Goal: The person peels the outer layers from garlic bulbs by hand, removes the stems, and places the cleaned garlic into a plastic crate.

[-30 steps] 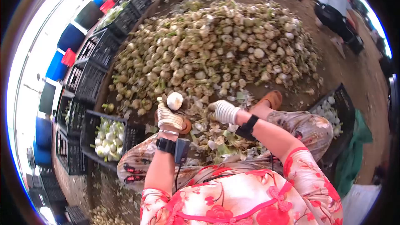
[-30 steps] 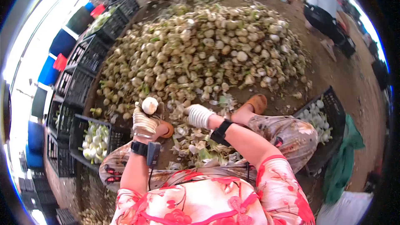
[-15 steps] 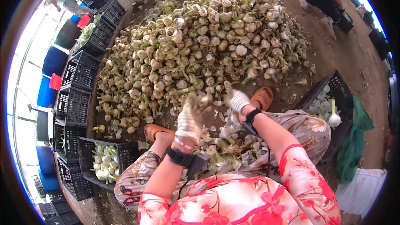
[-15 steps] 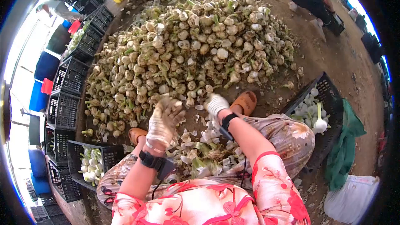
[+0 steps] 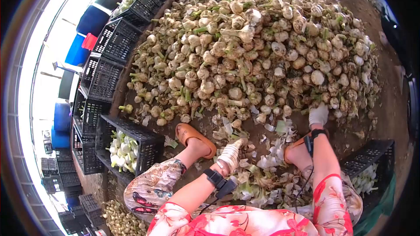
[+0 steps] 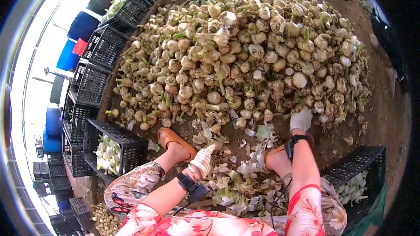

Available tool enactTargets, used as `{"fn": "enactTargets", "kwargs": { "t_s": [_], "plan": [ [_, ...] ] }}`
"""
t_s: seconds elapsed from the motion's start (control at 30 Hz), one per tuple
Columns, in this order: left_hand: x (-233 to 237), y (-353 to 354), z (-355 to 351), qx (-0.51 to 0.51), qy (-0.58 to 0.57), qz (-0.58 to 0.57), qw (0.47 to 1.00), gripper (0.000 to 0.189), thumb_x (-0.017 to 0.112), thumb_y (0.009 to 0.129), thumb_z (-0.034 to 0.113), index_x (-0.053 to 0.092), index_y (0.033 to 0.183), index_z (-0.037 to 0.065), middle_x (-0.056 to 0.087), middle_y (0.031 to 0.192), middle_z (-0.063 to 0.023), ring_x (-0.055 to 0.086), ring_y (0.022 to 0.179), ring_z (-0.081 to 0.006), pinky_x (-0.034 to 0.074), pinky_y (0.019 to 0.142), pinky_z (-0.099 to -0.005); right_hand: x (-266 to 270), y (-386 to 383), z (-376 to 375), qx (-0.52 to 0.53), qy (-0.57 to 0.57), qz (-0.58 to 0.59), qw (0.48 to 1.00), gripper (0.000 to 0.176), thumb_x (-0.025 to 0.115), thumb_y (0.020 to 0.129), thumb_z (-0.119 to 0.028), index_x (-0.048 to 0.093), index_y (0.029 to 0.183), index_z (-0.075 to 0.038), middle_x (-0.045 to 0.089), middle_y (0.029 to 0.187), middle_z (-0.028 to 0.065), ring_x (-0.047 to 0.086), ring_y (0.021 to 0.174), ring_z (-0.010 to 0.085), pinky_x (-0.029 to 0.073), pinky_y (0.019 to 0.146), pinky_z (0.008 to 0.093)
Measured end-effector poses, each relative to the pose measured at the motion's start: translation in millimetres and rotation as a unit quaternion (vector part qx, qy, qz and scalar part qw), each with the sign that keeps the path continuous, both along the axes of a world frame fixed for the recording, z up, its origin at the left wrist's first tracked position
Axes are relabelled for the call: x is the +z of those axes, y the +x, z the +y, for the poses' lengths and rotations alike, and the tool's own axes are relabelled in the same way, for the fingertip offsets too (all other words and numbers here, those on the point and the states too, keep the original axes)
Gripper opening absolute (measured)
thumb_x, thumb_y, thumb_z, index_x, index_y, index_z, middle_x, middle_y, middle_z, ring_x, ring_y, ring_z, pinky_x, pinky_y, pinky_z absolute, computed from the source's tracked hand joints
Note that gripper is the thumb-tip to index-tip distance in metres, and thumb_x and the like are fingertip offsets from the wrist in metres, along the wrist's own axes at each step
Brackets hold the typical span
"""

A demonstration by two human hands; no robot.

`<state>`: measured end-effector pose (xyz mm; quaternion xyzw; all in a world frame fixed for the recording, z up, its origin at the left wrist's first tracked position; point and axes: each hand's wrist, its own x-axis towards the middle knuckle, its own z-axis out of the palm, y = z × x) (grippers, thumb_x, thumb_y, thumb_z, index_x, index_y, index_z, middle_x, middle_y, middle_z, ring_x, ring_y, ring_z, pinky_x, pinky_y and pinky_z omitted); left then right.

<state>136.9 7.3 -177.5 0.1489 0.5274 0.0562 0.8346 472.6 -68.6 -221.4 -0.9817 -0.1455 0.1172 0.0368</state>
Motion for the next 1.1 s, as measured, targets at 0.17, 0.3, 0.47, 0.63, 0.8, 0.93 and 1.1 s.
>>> {"fn": "enactTargets", "kwargs": {
  "t_s": [0.17,0.3,0.47,0.63,0.8,0.93,1.1],
  "plan": [
    [19,0,-1,-0.051,-0.011,-0.009,0.999,0.029,0.049,0.085,0.025,0.05,0.109,0.009,0.061,0.094,-0.0098,0.06,0.077,-0.0229,0.051,0.063,-0.0427,-28,-11,-11,-0.047,0.143,-0.058,0.987,0.046,0.064,0.07,-0.02,0.05,0.111,-0.004,0.044,0.114,0.0176,0.046,0.101,0.0346,0.041,0.084,0.0374],
    [9,-12,-5,-0.042,0.001,-0.01,0.999,0.029,0.049,0.085,0.03,0.052,0.104,0.007,0.06,0.091,-0.0087,0.059,0.075,-0.0207,0.051,0.063,-0.0377,-38,-4,-18,0.012,0.161,-0.097,0.982,0.044,0.063,0.068,-0.03,0.054,0.102,-0.003,0.047,0.112,0.0202,0.044,0.102,0.0362,0.038,0.087,0.0381],
    [1,-4,-10,-0.038,0.012,-0.006,0.999,0.03,0.05,0.085,0.029,0.05,0.108,0.008,0.06,0.09,-0.0082,0.058,0.075,-0.0208,0.052,0.063,-0.0393,-22,-10,-3,0.007,-0.005,0.041,0.999,0.047,0.058,0.074,-0.029,0.049,0.114,-0.005,0.054,0.108,0.0184,0.051,0.101,0.033,0.044,0.084,0.0368],
    [13,2,-7,-0.073,0.045,0.022,0.996,0.029,0.054,0.083,0.028,0.051,0.107,0.011,0.062,0.085,-0.0055,0.059,0.068,-0.0189,0.051,0.059,-0.0363,-76,-2,-6,-0.243,0.388,0.42,0.784,0.038,0.054,0.078,-0.025,0.049,0.11,-0.005,0.052,0.11,0.0165,0.051,0.097,0.0302,0.042,0.085,0.0389],
    [30,9,-8,-0.194,0.576,0.015,0.794,0.073,0.063,0.076,0.029,0.023,0.134,0.01,0.041,0.124,-0.0114,0.048,0.103,-0.0167,0.041,0.083,-0.0235,-7,-105,23,-0.265,0.407,0.748,0.453,0.047,0.057,0.079,-0.03,0.042,0.116,-0.005,0.048,0.117,0.0149,0.049,0.099,0.0306,0.04,0.087,0.0449],
    [74,-5,-2,0.079,0.545,-0.145,0.822,0.06,0.062,0.075,0.0,0.033,0.127,0.009,0.044,0.119,-0.0083,0.048,0.104,-0.0184,0.042,0.085,-0.0287,132,-204,31,-0.044,0.427,0.719,0.547,0.033,0.053,0.083,-0.036,0.056,0.1,-0.007,0.059,0.09,0.0069,0.055,0.081,0.0176,0.046,0.07,0.0322],
    [115,-62,0,0.029,0.538,-0.162,0.827,0.076,0.058,0.074,0.052,0.033,0.126,0.002,0.047,0.118,-0.0096,0.049,0.105,-0.0207,0.041,0.089,-0.0319,202,-231,33,0.347,0.391,0.499,0.691,0.038,0.057,0.082,-0.033,0.058,0.102,-0.001,0.06,0.083,0.0015,0.051,0.073,0.0068,0.043,0.062,0.0207]
  ]
}}
